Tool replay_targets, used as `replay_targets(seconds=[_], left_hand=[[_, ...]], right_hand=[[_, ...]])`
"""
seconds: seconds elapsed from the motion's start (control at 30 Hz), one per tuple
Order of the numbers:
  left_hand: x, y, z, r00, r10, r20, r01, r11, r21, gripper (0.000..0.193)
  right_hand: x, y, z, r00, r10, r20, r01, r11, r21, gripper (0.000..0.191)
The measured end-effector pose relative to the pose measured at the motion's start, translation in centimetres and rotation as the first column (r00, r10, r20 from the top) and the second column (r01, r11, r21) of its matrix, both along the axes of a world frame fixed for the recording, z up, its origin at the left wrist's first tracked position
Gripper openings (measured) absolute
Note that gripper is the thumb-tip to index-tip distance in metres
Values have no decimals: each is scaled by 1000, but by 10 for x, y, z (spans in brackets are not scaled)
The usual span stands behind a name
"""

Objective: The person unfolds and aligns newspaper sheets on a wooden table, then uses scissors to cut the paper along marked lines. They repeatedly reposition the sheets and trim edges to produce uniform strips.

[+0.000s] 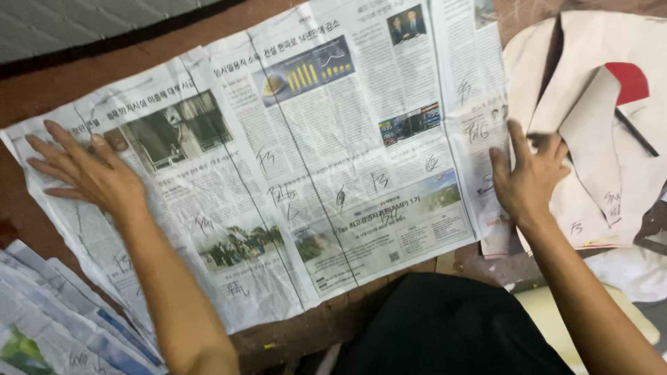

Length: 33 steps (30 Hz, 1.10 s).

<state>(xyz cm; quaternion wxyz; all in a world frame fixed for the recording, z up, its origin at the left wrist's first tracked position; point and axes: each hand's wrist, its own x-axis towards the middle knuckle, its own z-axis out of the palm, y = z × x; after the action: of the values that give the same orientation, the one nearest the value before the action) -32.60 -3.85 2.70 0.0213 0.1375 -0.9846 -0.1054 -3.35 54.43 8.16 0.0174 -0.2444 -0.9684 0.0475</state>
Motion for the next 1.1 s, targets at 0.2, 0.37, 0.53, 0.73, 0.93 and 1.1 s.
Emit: replay_targets(seconds=[0.2,0.37,0.53,0.73,0.93,1.1], left_hand=[[115,183,21,975,-222,19,221,975,32,75],[247,275,0,917,-338,214,305,937,172,76],[294,282,-19,903,-411,124,388,904,179,80],[299,275,-22,899,-421,123,397,900,181,85],[316,307,21,910,-397,121,379,914,148,92],[368,365,75,585,-811,28,667,501,552,116]], right_hand=[[48,-5,16,959,-210,189,252,938,-236,74],[72,1,7,961,-184,207,252,889,-382,87],[111,24,-18,969,-200,148,248,798,-549,83],[134,48,-35,994,-102,-32,58,769,-636,50],[132,41,1,962,-235,137,205,294,-934,24],[100,0,66,965,-260,28,24,-19,-1000,43]])
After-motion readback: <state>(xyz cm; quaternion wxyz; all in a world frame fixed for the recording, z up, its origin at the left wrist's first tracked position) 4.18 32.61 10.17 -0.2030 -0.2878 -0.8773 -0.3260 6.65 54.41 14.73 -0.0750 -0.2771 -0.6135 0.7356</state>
